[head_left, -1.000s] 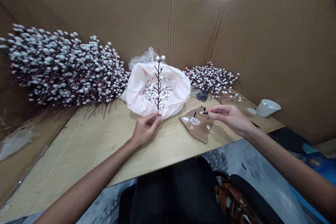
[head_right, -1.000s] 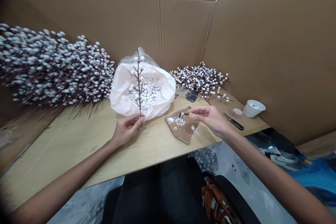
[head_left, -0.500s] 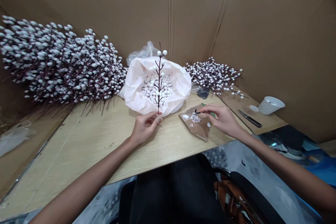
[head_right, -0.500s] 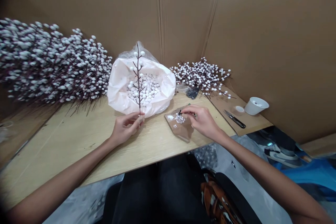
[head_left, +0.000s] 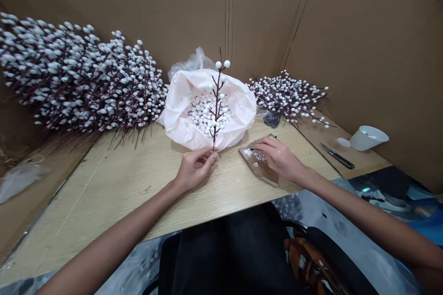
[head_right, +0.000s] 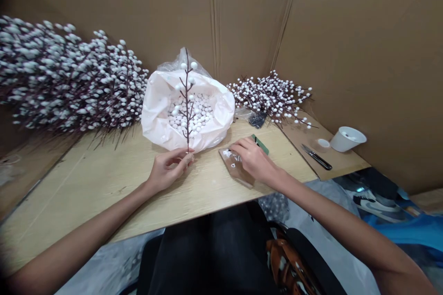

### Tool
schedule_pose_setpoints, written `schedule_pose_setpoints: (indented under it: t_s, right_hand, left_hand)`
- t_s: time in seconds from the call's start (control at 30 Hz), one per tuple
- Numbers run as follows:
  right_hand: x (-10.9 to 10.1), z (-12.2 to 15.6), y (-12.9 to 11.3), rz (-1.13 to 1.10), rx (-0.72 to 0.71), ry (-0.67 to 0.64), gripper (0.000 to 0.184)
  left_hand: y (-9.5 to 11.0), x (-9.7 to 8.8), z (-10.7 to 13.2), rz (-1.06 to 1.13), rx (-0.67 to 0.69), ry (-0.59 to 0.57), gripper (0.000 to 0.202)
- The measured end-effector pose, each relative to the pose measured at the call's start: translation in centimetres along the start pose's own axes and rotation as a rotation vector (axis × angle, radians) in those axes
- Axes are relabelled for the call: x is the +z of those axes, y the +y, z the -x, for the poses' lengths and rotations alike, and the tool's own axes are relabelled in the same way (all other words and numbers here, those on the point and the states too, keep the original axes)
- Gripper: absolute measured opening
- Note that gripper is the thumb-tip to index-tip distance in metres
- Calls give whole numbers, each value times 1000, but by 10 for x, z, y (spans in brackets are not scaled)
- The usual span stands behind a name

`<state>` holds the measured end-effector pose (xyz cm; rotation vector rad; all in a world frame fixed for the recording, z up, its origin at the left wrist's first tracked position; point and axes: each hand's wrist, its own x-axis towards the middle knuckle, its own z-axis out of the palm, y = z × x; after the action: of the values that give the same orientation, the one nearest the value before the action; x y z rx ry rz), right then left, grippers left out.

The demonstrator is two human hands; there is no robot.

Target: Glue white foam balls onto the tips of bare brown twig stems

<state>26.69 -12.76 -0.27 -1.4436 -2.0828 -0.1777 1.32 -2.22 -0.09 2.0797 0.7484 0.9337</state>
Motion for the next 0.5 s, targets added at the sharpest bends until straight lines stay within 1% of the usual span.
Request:
schedule_pose_setpoints:
  t_s: [0.2, 0.37, 0.5]
  right_hand:
    - [3, -1, 2, 40, -47, -67, 32]
    - [1, 0, 1, 33, -31, -91, 35]
    - [-5, -2, -2, -20, -1, -116, 38]
  left_hand:
    - [-2, 0, 0, -7, 10, -10, 31]
    - [-2, 0, 0, -5, 8, -8, 30]
    - [0, 0, 0, -6, 12, -8, 31]
